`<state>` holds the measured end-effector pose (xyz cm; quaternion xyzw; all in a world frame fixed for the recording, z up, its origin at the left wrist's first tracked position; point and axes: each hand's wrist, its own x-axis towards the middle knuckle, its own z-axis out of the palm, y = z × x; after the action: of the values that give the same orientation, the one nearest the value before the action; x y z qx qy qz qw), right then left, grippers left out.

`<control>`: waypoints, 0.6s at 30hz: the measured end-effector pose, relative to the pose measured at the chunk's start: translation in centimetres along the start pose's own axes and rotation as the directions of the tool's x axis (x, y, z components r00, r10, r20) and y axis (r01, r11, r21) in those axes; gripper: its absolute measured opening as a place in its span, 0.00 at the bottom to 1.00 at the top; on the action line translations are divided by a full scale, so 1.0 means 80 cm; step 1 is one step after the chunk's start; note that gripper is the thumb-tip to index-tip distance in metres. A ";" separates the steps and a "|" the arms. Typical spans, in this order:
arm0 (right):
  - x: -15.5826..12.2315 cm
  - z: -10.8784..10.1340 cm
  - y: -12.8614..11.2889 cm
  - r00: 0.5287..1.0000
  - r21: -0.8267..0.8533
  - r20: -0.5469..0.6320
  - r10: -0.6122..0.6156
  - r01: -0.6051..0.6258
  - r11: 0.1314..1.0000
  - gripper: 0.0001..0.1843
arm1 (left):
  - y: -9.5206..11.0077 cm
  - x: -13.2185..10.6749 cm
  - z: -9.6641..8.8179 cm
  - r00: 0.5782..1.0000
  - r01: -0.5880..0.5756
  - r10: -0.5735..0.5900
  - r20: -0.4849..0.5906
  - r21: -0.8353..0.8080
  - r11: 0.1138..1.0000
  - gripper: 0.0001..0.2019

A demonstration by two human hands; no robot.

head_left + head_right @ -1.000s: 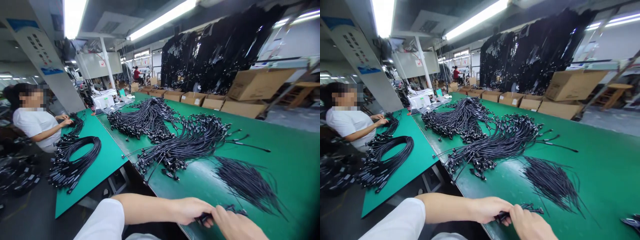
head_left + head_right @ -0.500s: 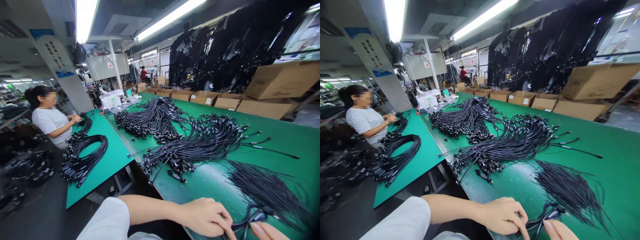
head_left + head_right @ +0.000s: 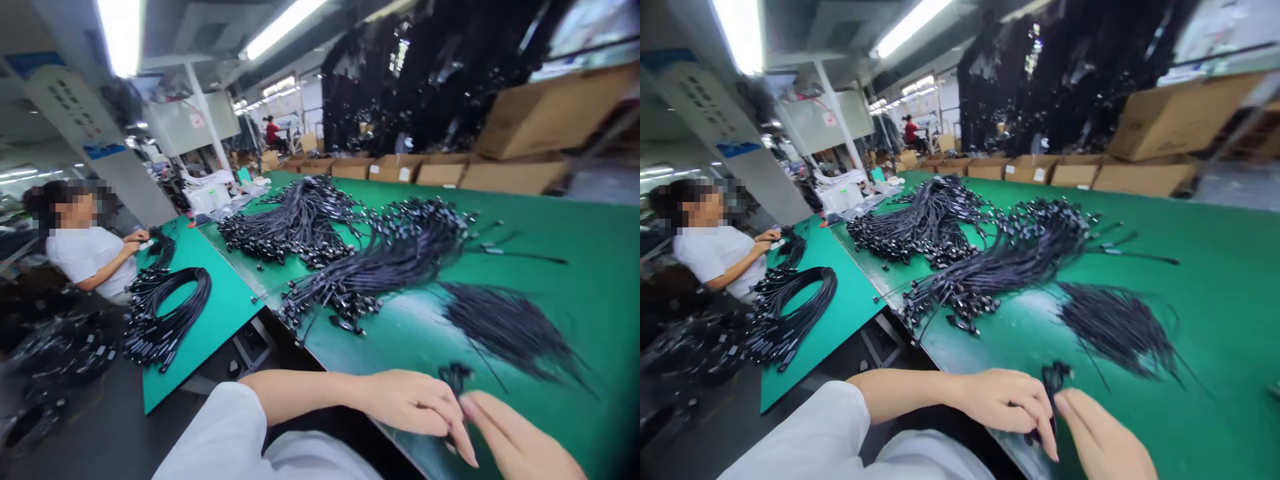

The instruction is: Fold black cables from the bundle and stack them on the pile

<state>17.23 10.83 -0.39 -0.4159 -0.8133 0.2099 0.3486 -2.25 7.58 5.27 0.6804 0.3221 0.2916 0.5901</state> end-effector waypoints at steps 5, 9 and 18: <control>0.003 -0.024 -0.057 0.983 -0.086 0.048 0.179 -0.175 0.981 0.17 | -0.016 -0.006 0.028 0.935 0.076 -0.107 -0.339 -0.103 0.992 0.08; 0.001 -0.022 -0.067 0.981 0.040 0.065 0.182 -0.185 0.982 0.18 | -0.033 0.000 0.022 0.873 0.090 -0.202 -0.445 -0.260 0.962 0.12; -0.010 0.007 -0.057 0.860 0.763 0.326 0.392 -0.485 0.428 0.24 | -0.021 0.016 0.038 0.895 -0.045 -0.105 -0.433 -0.323 0.945 0.15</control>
<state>14.73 7.59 1.76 -0.3887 -0.4972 0.6684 0.3936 0.76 6.90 3.26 0.4843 0.4062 0.4789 0.6092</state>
